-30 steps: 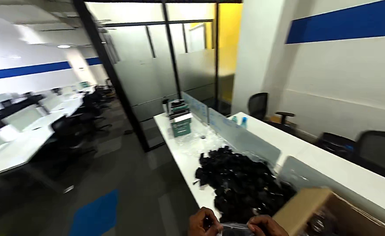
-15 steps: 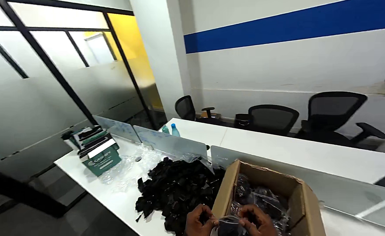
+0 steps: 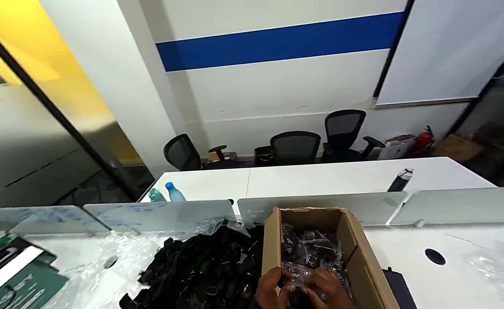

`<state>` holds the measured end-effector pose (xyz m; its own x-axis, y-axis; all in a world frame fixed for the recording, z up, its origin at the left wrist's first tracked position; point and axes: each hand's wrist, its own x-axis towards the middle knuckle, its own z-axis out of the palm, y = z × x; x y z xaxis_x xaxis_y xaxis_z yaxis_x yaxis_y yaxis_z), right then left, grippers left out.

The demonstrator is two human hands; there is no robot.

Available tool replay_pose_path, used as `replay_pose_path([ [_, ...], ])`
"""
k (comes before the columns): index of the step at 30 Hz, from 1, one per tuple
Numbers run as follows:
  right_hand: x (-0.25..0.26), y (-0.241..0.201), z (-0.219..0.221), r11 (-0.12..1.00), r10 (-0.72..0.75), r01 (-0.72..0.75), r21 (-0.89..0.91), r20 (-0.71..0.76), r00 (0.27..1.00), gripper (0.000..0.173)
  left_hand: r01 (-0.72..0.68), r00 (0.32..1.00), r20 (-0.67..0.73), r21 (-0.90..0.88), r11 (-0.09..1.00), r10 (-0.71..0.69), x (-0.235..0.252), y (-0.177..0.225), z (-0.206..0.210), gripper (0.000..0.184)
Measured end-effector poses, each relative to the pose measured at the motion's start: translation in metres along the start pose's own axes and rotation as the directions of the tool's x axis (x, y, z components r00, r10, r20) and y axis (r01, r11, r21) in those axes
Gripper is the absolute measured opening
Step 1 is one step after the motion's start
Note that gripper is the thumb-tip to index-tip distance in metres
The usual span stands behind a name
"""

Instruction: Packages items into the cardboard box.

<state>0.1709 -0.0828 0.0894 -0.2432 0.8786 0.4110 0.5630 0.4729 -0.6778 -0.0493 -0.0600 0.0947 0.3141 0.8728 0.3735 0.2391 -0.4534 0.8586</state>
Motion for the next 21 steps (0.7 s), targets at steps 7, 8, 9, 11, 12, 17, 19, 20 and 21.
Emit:
replay_pose_path([
  [7,-0.01,-0.015,0.015,0.993,0.1,-0.103,-0.05,-0.051,0.994,0.013,-0.055,0.993,0.099,-0.029,0.998,0.058,0.003,-0.019,-0.012,0.019],
  [8,-0.011,-0.017,0.017,0.993,0.102,-0.105,-0.051,-0.059,0.993,0.013,-0.064,0.992,0.106,-0.036,0.997,0.067,0.004,-0.021,-0.013,0.02],
  [9,-0.011,-0.017,0.018,0.993,0.103,-0.107,-0.052,-0.064,0.993,0.014,-0.073,0.991,0.114,-0.041,0.997,0.077,0.005,-0.023,-0.013,0.019],
  [11,-0.012,-0.019,0.019,0.992,0.11,-0.114,-0.056,-0.067,0.992,0.013,-0.085,0.987,0.136,-0.049,0.995,0.091,0.007,-0.026,-0.014,0.019],
  [12,-0.012,-0.019,0.019,0.991,0.117,-0.121,-0.055,-0.067,0.991,0.013,-0.088,0.984,0.149,-0.052,0.995,0.095,0.008,-0.027,-0.014,0.02],
  [17,-0.014,-0.013,0.021,0.989,0.132,-0.135,-0.056,-0.059,0.989,0.012,-0.059,0.976,0.208,-0.049,0.997,0.068,0.009,-0.028,-0.014,0.019],
  [19,-0.015,-0.01,0.024,0.988,0.137,-0.14,-0.063,-0.048,0.989,0.012,-0.046,0.97,0.236,-0.045,0.998,0.055,0.01,-0.031,-0.013,0.02],
  [20,-0.015,-0.008,0.025,0.987,0.139,-0.142,-0.071,-0.048,0.989,0.012,-0.038,0.967,0.252,-0.04,0.998,0.047,0.01,-0.032,-0.013,0.02],
  [21,-0.015,-0.005,0.025,0.987,0.141,-0.144,-0.075,-0.049,0.989,0.012,-0.035,0.963,0.265,-0.029,0.999,0.041,0.011,-0.033,-0.011,0.02],
])
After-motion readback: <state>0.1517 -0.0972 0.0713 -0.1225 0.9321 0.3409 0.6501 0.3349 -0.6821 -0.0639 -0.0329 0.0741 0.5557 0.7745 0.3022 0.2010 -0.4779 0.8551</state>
